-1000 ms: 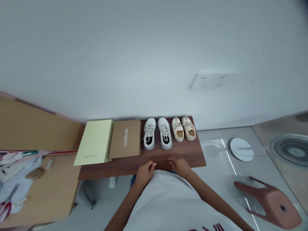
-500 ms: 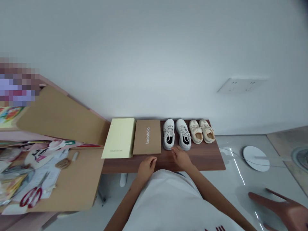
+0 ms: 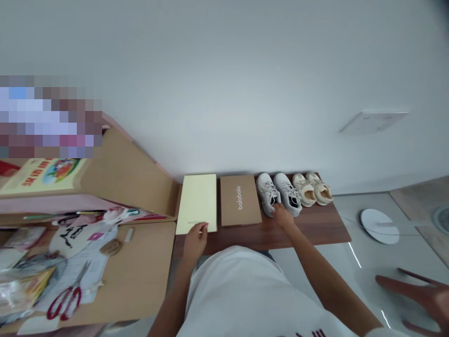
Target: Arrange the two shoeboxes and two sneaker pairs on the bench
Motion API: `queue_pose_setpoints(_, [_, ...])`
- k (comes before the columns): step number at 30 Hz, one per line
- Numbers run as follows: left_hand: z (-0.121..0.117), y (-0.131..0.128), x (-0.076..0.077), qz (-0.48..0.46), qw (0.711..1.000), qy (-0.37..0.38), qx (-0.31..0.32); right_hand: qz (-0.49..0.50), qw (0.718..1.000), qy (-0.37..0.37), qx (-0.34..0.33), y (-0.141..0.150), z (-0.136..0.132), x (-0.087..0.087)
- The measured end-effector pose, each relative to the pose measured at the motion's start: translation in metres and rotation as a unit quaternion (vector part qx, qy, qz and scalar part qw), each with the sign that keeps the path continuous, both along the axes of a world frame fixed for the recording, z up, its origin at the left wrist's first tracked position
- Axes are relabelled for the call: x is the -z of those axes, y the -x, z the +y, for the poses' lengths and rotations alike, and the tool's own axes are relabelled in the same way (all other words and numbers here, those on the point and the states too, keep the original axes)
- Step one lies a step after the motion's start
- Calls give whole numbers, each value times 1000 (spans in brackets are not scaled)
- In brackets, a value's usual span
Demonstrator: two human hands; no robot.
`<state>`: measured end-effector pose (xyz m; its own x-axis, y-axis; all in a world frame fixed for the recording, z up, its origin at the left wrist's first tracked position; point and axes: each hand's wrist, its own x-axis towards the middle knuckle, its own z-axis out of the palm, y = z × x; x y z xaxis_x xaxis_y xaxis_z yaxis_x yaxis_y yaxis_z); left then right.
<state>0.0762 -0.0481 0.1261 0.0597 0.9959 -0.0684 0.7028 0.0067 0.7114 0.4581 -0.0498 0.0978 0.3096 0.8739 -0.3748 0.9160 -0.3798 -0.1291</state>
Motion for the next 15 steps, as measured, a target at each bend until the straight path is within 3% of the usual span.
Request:
queue_pose_setpoints(3, [23, 39, 12, 27, 995, -19, -90, 34, 992, -109, 51, 39, 3, -16])
queue_pose_setpoints(5, [40, 59, 21, 22, 987, 17, -159, 124, 978, -167, 24, 85, 8, -23])
queue_pose_setpoints(7, [56, 72, 31, -33, 970, 100, -219, 252, 957, -140, -42, 140, 16, -26])
queue_pose_setpoints(9, [66, 78, 40, -128, 939, 190, -256, 329, 940, -59, -66, 193, 26, -25])
queue_pose_setpoints(12, [68, 77, 52, -253, 899, 262, -244, 336, 941, 14, -40, 248, 40, -22])
queue_pose_setpoints(15, [57, 71, 58, -276, 914, 249, -163, 305, 952, 31, -20, 269, 45, -20])
